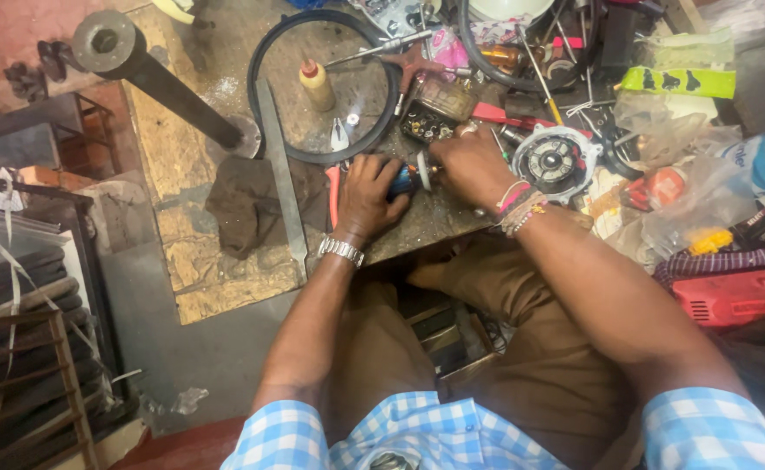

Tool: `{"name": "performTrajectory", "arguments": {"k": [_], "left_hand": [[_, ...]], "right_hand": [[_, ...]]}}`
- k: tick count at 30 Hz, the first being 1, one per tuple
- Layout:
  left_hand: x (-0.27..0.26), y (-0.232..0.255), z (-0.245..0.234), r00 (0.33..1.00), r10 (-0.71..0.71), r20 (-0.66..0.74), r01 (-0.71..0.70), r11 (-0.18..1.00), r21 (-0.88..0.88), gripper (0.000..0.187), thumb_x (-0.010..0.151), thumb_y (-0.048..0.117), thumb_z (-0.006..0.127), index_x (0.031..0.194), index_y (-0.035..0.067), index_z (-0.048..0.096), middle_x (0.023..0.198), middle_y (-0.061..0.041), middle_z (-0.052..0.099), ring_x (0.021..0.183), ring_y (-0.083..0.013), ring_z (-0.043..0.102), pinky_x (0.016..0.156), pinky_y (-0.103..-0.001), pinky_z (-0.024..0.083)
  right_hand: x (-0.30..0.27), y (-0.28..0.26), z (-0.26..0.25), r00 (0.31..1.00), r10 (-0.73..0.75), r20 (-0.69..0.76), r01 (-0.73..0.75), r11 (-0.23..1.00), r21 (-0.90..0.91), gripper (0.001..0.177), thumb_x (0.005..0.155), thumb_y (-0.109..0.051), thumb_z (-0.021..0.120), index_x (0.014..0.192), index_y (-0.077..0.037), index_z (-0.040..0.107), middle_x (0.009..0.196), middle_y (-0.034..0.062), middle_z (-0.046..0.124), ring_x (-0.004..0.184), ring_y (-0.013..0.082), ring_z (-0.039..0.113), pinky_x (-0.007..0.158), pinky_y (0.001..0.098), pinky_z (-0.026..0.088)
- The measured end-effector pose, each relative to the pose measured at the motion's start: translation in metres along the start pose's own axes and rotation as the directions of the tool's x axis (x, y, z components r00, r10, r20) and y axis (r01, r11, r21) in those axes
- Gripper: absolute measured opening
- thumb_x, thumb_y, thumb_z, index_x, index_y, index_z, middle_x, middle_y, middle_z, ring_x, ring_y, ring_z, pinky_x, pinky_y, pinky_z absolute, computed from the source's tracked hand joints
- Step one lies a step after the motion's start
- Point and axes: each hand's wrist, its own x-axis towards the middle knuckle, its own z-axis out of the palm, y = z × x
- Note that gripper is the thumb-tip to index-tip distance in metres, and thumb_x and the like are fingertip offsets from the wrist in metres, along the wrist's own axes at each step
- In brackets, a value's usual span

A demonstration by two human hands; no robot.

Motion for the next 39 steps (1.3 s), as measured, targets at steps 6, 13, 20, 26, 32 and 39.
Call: {"name": "performTrajectory", "arguments": {"k": [6,13,20,26,32,39], "left_hand": [[-0.001,-0.003,0.004,1.000,0.001,0.014,-0.001,1.000,0.016,0.054,0.070,0.018,0.081,0.120,0.005,0.064,0.118,-0.015,0.061,0.110,-0.0376,0.055,0.096,-0.048,0.046],[0.000,0.000,0.003,1.000,-0.001,0.006,0.000,1.000,0.006,0.054,0.070,0.017,0.081,0.119,0.006,0.064,0.119,-0.015,0.062,0.111,-0.0380,0.055,0.098,-0.048,0.047],[0.003,0.002,0.001,1.000,0.001,0.011,-0.001,1.000,0.019,0.053,0.070,0.017,0.083,0.118,0.007,0.064,0.119,-0.014,0.062,0.112,-0.0375,0.056,0.097,-0.047,0.047],[0.002,0.003,-0.001,1.000,-0.008,0.024,0.008,0.999,0.035,0.054,0.068,0.017,0.084,0.118,0.006,0.065,0.118,-0.014,0.063,0.111,-0.0373,0.056,0.096,-0.047,0.048],[0.003,0.004,0.000,1.000,-0.013,0.020,0.012,0.999,0.032,0.055,0.068,0.017,0.085,0.118,0.006,0.065,0.118,-0.014,0.063,0.110,-0.0373,0.056,0.095,-0.047,0.048],[0.003,0.004,-0.001,1.000,-0.001,0.024,0.000,1.000,0.027,0.053,0.069,0.016,0.084,0.118,0.005,0.065,0.118,-0.015,0.063,0.110,-0.0373,0.057,0.095,-0.047,0.048]], "right_hand": [[-0.003,0.001,0.003,1.000,-0.023,-0.002,0.023,0.997,-0.070,0.028,0.083,-0.029,0.073,0.109,-0.019,0.076,0.102,0.0069,0.071,0.109,0.0324,0.059,0.087,0.0513,0.039],[-0.003,-0.009,-0.002,0.994,0.021,-0.107,-0.026,0.999,-0.044,0.023,0.078,-0.028,0.070,0.096,-0.018,0.079,0.102,0.0057,0.069,0.111,0.0321,0.057,0.087,0.0487,0.041],[-0.017,0.013,-0.026,0.969,0.077,-0.233,-0.142,0.951,-0.275,0.009,0.078,-0.025,0.076,0.083,-0.020,0.081,0.100,0.0051,0.072,0.105,0.0293,0.063,0.092,0.0481,0.046],[-0.100,0.096,-0.092,0.847,0.489,-0.209,-0.394,0.841,0.371,0.030,0.084,-0.018,0.075,0.113,-0.013,0.078,0.090,0.0108,0.076,0.071,0.0256,0.074,0.071,0.0396,0.056],[-0.194,0.180,-0.080,0.646,0.617,-0.449,-0.606,0.773,0.190,0.028,0.081,-0.026,0.085,0.103,-0.009,0.082,0.090,0.0130,0.074,0.079,0.0313,0.071,0.072,0.0416,0.055],[-0.190,0.202,-0.054,0.656,0.498,-0.567,-0.545,0.833,0.101,0.025,0.079,-0.023,0.086,0.097,-0.007,0.081,0.106,0.0159,0.076,0.089,0.0341,0.071,0.079,0.0415,0.056]]}}
